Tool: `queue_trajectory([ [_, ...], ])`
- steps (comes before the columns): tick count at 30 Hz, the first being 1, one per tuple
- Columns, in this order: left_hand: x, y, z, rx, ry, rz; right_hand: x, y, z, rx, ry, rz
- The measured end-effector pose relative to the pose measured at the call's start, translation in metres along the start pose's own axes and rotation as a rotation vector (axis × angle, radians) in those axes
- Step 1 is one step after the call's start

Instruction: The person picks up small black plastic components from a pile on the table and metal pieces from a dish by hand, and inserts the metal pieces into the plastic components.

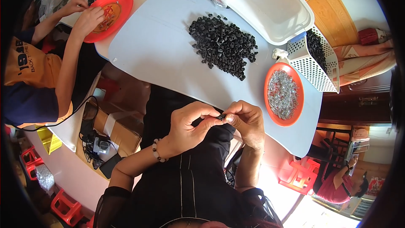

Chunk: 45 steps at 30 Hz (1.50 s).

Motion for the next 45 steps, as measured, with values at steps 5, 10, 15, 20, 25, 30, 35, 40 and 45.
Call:
queue_trajectory([
  [5, 0.001, 0.007, -0.004, -0.021, -0.056, -0.005, 0.004, 0.002, -0.001, -0.019, -0.045, -0.053],
  [10, 0.001, 0.024, -0.014, -0.098, -0.100, -0.054, 0.006, -0.003, 0.000, 0.010, -0.082, -0.090],
  [15, 0.005, 0.030, -0.011, -0.131, -0.095, -0.079, -0.001, 0.003, 0.001, 0.030, -0.121, -0.162],
  [20, 0.009, 0.024, -0.002, -0.168, -0.165, -0.212, -0.034, 0.066, -0.008, -0.201, -0.312, -0.393],
  [25, 0.005, 0.033, -0.008, -0.136, -0.058, -0.146, -0.132, 0.183, -0.025, -0.543, -1.034, -0.885],
  [30, 0.007, 0.039, -0.012, -0.193, -0.093, -0.207, -0.170, 0.219, -0.008, -0.464, -1.182, -1.162],
  [35, 0.006, 0.041, -0.013, -0.213, -0.061, -0.180, -0.104, 0.166, 0.054, -0.398, -0.646, -0.987],
  [40, 0.006, 0.044, -0.013, -0.238, -0.061, -0.202, -0.056, 0.127, 0.090, -0.421, -0.532, -1.119],
  [45, 0.004, 0.047, -0.014, -0.236, -0.071, -0.210, -0.038, 0.129, 0.106, -0.556, -0.578, -1.292],
])
Point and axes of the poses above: each hand's wrist, its own z-axis towards the middle knuckle, its own x-axis out of the palm, y = z × x, the point moved 9 cm from there along z, towards the middle knuckle, and after that the axes turned 13 degrees about x, right-handed, at the moved point
